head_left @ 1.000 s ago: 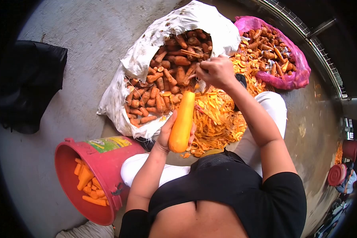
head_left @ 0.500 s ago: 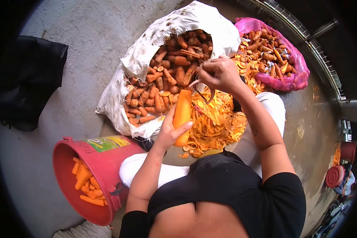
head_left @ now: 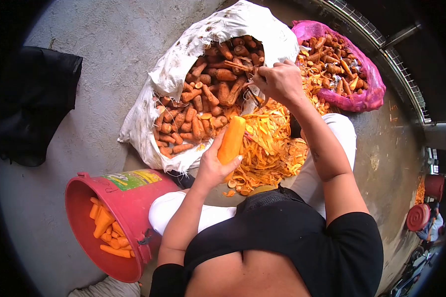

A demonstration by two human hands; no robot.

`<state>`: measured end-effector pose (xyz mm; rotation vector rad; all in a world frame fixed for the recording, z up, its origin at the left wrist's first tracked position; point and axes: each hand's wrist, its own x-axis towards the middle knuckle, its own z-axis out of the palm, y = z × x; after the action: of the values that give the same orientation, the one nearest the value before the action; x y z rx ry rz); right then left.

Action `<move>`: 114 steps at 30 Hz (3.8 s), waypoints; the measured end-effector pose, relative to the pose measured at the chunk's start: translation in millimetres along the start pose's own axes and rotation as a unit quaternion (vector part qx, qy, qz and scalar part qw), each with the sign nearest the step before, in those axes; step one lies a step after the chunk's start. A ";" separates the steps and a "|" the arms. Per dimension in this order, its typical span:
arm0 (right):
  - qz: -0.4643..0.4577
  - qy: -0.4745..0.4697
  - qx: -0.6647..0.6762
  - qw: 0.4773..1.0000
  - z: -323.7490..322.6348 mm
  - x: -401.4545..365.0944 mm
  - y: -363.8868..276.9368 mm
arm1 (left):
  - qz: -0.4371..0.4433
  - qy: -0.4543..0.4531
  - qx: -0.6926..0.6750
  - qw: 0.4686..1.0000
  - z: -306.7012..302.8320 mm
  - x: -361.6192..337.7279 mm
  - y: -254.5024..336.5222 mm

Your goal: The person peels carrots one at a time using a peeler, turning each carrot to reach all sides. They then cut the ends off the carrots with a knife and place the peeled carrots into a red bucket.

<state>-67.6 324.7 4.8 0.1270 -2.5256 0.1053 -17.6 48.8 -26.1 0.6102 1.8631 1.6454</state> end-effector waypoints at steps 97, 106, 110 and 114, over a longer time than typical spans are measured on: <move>0.572 -0.467 0.436 0.515 173.0 -240.6 5.0 | -0.123 0.359 -0.531 0.758 -62.4 22.3 -35.3; 0.598 -0.296 0.523 0.531 97.8 -179.7 1.6 | -0.099 0.394 -0.428 0.807 -65.6 12.9 -26.6; 0.538 -0.288 0.494 0.620 54.5 -153.3 -33.1 | -0.128 0.347 -0.524 0.767 -66.2 8.5 -31.6; 0.564 -0.285 0.550 0.546 58.4 -152.3 -32.4 | -0.123 0.314 -0.530 0.778 -63.2 3.4 -40.2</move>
<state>27.0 296.7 -129.1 -1.1672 -2.1351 2.4537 -61.8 -0.4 -61.5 -0.7082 0.9331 2.4734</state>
